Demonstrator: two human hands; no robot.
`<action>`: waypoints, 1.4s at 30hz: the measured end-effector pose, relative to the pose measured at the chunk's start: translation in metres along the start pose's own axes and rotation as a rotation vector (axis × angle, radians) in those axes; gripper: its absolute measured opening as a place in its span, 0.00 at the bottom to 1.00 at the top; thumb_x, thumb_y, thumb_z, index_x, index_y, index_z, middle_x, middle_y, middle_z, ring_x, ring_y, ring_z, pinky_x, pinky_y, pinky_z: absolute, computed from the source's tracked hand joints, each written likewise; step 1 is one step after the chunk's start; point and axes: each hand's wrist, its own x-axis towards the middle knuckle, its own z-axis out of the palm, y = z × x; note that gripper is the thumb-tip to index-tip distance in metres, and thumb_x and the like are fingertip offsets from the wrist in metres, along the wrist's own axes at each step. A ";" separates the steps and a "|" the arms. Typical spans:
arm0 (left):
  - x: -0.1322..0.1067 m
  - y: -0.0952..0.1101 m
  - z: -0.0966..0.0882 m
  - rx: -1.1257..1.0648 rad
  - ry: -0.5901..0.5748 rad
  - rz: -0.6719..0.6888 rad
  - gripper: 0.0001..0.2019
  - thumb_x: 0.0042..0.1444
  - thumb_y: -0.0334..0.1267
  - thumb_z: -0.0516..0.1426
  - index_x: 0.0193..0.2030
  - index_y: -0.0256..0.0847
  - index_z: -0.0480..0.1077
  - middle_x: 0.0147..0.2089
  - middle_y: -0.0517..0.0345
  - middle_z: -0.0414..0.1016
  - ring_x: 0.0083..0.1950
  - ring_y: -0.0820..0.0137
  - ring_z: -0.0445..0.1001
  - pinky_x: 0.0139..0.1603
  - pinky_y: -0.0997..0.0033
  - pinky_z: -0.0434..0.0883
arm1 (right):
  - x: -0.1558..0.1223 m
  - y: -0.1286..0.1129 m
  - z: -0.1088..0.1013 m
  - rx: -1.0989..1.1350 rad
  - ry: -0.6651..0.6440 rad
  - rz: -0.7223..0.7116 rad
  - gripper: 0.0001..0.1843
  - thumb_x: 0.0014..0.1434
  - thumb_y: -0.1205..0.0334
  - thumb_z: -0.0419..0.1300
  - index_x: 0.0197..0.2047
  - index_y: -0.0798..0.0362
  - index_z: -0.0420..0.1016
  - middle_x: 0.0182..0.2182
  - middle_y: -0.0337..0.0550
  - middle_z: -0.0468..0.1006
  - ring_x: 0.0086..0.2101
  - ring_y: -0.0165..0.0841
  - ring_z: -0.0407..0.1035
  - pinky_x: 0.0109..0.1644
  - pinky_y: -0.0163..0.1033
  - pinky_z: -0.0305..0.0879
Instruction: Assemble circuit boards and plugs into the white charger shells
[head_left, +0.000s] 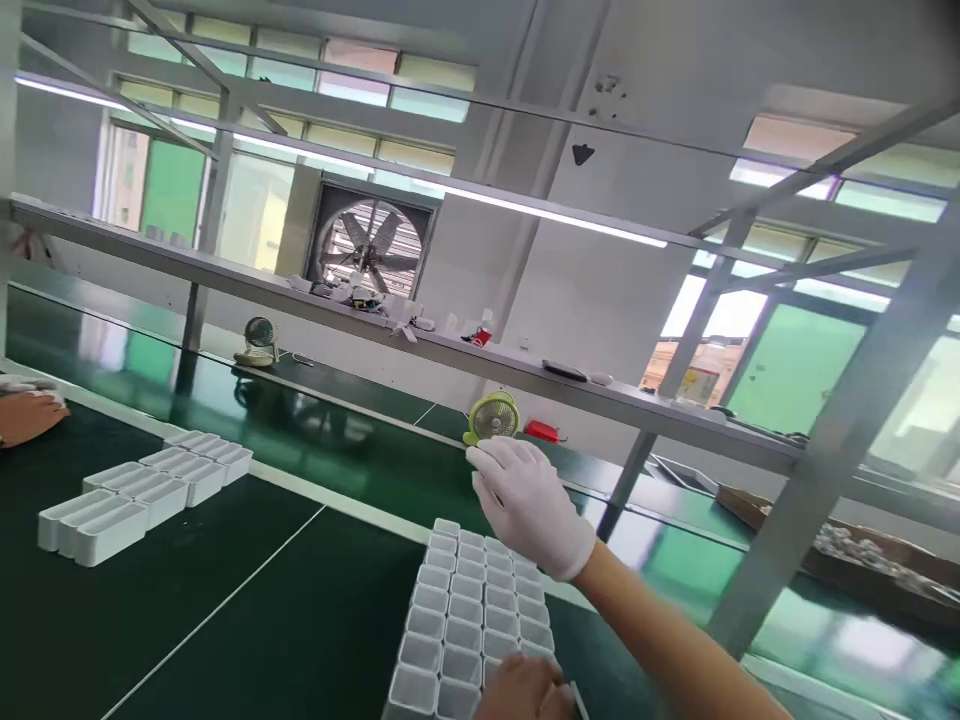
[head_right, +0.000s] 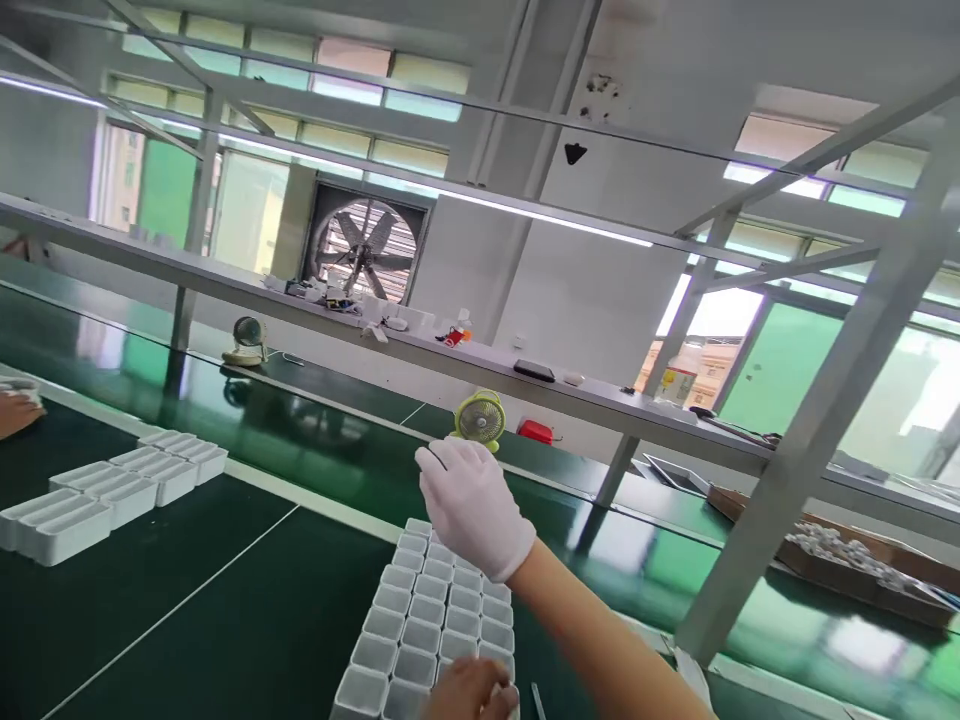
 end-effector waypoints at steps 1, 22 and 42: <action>-0.003 0.003 0.008 -0.014 0.029 -0.012 0.10 0.69 0.44 0.58 0.48 0.39 0.72 0.45 0.53 0.76 0.40 0.69 0.76 0.39 0.67 0.78 | -0.029 0.008 -0.006 0.074 0.024 0.081 0.16 0.72 0.61 0.50 0.57 0.49 0.72 0.53 0.45 0.78 0.54 0.40 0.69 0.60 0.49 0.65; 0.042 0.028 0.025 -0.270 -0.011 -0.108 0.11 0.63 0.24 0.55 0.51 0.37 0.68 0.45 0.47 0.74 0.46 0.63 0.74 0.46 0.63 0.74 | -0.315 0.055 0.079 0.552 -0.367 0.998 0.17 0.67 0.54 0.53 0.55 0.48 0.75 0.33 0.38 0.79 0.36 0.34 0.73 0.45 0.40 0.69; 0.008 0.051 0.028 -0.423 -0.200 0.099 0.12 0.60 0.20 0.54 0.49 0.29 0.72 0.40 0.47 0.77 0.39 0.64 0.72 0.42 0.62 0.72 | -0.319 -0.001 0.082 0.281 -0.732 0.793 0.25 0.60 0.75 0.52 0.59 0.49 0.71 0.44 0.48 0.75 0.46 0.43 0.68 0.50 0.46 0.66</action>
